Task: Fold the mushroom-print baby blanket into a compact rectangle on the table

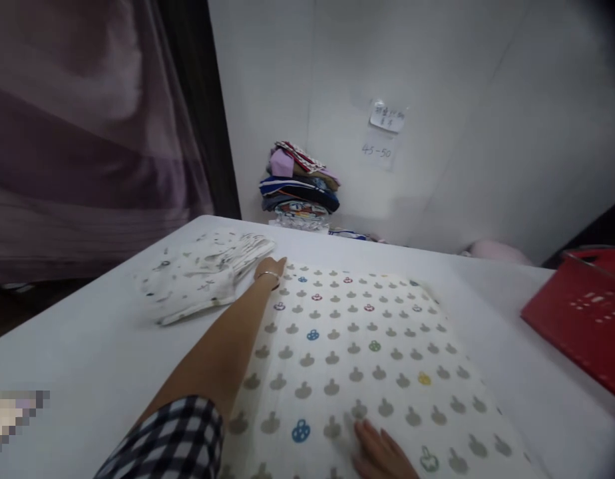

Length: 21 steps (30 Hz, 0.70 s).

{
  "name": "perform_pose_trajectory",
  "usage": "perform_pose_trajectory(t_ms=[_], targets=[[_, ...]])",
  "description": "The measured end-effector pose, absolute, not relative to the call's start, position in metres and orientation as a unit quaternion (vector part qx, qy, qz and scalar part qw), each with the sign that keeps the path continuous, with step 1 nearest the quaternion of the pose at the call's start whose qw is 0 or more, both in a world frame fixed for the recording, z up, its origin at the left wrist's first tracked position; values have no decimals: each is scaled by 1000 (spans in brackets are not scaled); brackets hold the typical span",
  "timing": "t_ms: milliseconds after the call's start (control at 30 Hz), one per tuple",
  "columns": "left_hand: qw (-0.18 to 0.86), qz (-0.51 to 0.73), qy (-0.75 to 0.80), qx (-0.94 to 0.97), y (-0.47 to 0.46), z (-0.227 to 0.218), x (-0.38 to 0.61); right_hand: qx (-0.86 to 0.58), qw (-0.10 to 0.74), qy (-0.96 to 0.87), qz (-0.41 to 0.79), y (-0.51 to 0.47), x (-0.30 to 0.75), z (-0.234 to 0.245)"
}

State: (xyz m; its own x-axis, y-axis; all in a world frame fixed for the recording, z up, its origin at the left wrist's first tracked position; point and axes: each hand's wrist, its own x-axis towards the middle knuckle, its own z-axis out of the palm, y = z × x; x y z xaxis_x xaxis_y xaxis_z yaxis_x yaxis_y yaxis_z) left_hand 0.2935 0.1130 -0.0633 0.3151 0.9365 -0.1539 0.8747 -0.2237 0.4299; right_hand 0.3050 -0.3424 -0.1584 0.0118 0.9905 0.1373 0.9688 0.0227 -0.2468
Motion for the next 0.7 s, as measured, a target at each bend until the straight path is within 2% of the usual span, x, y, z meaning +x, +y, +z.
perform_pose_trajectory(t_ms=[133,233,433,567,700], targets=[[222,71,589,774,114,-61,298,-787,145,-597,62,-325,368,-90],[211,74,597,771,112,-60,301,-849,141,-507,46,-283,439,-66],[191,72,598,775,115,-66,301,-910,32,-414,1,-218,568,-91],[181,75,620,760,116,-72,302,-934,33,-355,6,-217,604,-110],[182,84,624,755,114,-73,302,-929,41,-369,10,-220,614,-117]])
